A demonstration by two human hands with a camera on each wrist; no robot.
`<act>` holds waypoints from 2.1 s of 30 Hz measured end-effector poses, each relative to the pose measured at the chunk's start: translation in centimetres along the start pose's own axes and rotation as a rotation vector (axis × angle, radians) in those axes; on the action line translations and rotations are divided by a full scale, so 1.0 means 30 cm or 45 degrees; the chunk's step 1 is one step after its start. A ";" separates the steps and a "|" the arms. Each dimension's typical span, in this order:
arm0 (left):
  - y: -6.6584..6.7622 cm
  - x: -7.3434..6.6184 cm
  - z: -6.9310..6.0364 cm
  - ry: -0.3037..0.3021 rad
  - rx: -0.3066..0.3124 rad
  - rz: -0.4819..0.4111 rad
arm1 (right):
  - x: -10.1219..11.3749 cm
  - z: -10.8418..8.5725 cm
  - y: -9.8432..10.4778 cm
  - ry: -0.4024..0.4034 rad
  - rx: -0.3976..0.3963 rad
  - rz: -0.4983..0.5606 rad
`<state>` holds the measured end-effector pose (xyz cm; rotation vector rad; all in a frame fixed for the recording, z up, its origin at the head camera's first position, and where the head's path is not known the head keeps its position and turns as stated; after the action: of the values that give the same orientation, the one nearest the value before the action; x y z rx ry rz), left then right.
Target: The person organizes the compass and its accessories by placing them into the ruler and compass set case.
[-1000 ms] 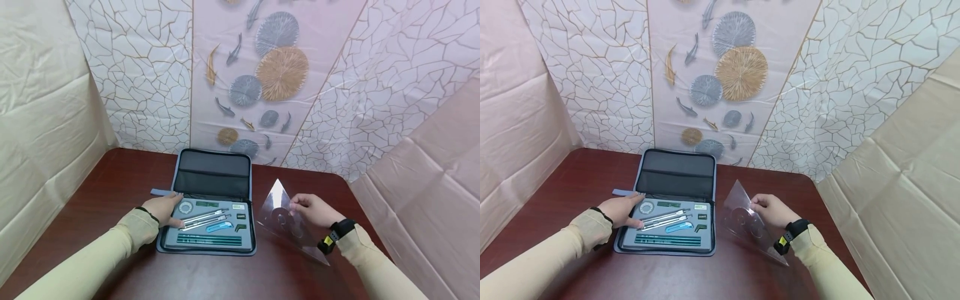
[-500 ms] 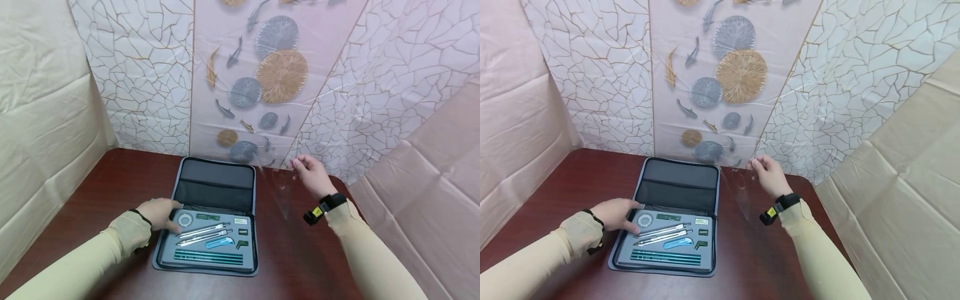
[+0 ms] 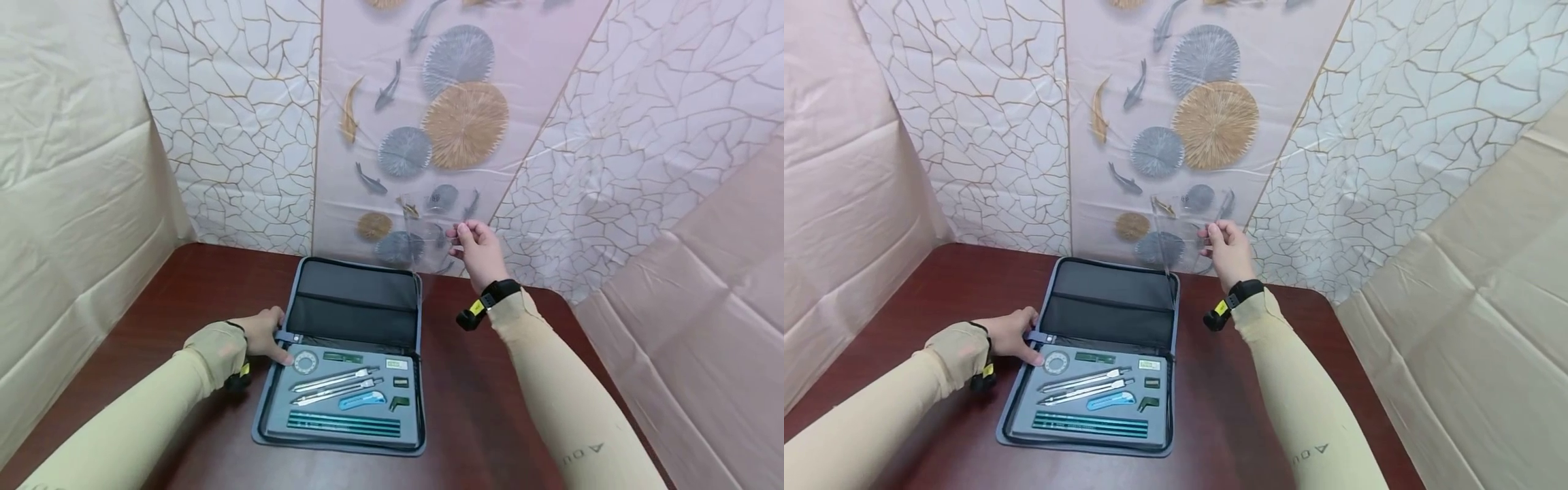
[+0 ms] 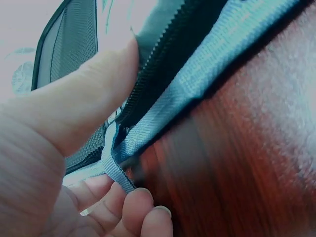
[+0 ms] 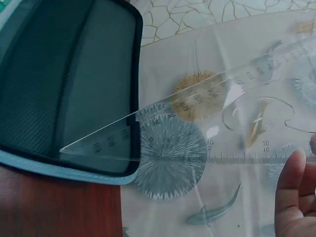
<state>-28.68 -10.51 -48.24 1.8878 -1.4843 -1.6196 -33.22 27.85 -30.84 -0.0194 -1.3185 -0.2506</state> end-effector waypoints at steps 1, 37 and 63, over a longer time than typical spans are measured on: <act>-0.001 0.004 0.002 0.007 0.005 0.002 | 0.000 0.011 -0.008 0.006 -0.002 0.006; 0.000 -0.004 0.017 0.081 0.025 0.039 | 0.015 0.041 -0.197 -0.009 0.304 -0.365; -0.005 -0.018 0.011 0.082 0.049 0.038 | -0.116 -0.137 -0.562 0.349 0.645 -1.230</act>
<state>-28.82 -9.88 -48.13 1.9097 -1.5203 -1.5133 -33.35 11.39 -37.37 1.0629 -0.9996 -0.6961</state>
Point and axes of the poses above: each hand's wrist, its own z-axis towards the middle knuckle, its own y-axis out of the back of the hand, x = y × z, the point moved 6 cm from there along z, towards the middle knuckle, and after that the axes turned 3 degrees about -z, right-handed, at the moved point
